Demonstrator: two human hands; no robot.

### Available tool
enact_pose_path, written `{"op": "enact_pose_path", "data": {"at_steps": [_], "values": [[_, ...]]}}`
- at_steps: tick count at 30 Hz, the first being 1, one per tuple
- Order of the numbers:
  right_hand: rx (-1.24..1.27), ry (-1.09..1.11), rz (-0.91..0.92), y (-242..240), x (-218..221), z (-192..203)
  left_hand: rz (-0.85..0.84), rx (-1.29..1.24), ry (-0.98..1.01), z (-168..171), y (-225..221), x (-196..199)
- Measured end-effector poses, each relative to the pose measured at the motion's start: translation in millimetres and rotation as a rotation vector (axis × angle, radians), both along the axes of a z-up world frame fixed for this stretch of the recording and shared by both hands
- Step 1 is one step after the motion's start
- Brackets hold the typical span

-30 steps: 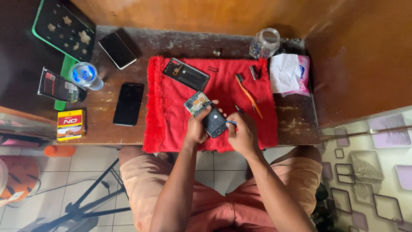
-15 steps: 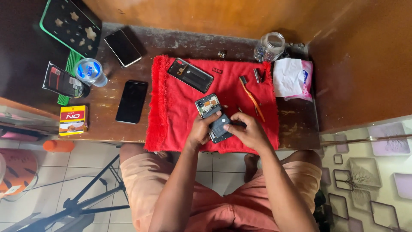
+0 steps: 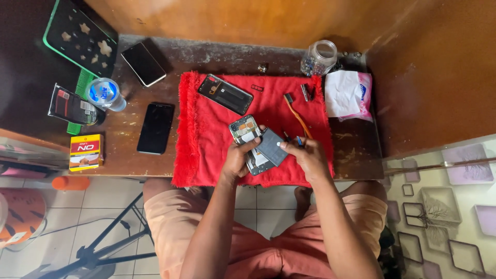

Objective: Disassembling a smartphone by prying off the back cover and removing internal screws with a screwdriver.

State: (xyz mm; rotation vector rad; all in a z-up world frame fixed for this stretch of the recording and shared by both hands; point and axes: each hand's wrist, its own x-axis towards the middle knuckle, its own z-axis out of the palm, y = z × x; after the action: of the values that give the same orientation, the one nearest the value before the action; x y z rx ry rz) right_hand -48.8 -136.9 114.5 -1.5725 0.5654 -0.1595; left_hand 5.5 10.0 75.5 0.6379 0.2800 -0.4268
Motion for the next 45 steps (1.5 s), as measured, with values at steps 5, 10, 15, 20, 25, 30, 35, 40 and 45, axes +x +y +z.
{"op": "enact_pose_path", "data": {"at_steps": [5,10,15,20,25,30,35,40,45], "values": [[-0.062,0.042,0.138,-18,-2,-7,0.017,-0.051,0.008,-19,-1,1],[-0.13,-0.004,-0.087,-52,31,-27,-0.01,-0.194,0.018,-10,3,-4],[-0.228,-0.088,-0.099,-19,102,-5,-0.077,-0.206,0.001,-14,5,-3],[-0.353,-0.04,-0.017,-7,191,-53,-0.103,-0.221,-0.001,-16,6,-2],[-0.34,0.032,0.093,18,210,-54,-0.089,-0.234,0.012,-12,6,-2],[-0.479,0.132,0.192,8,242,-103,-0.109,-0.247,-0.007,-29,2,2],[-0.629,0.042,0.117,-16,222,-70,-0.158,-0.257,-0.051,-39,2,6],[-0.713,-0.039,0.004,-70,134,-49,-0.16,-0.292,-0.054,-39,4,7],[-1.209,-0.586,0.036,-63,31,-61,-0.096,-0.354,0.093,-38,-1,9]]}}
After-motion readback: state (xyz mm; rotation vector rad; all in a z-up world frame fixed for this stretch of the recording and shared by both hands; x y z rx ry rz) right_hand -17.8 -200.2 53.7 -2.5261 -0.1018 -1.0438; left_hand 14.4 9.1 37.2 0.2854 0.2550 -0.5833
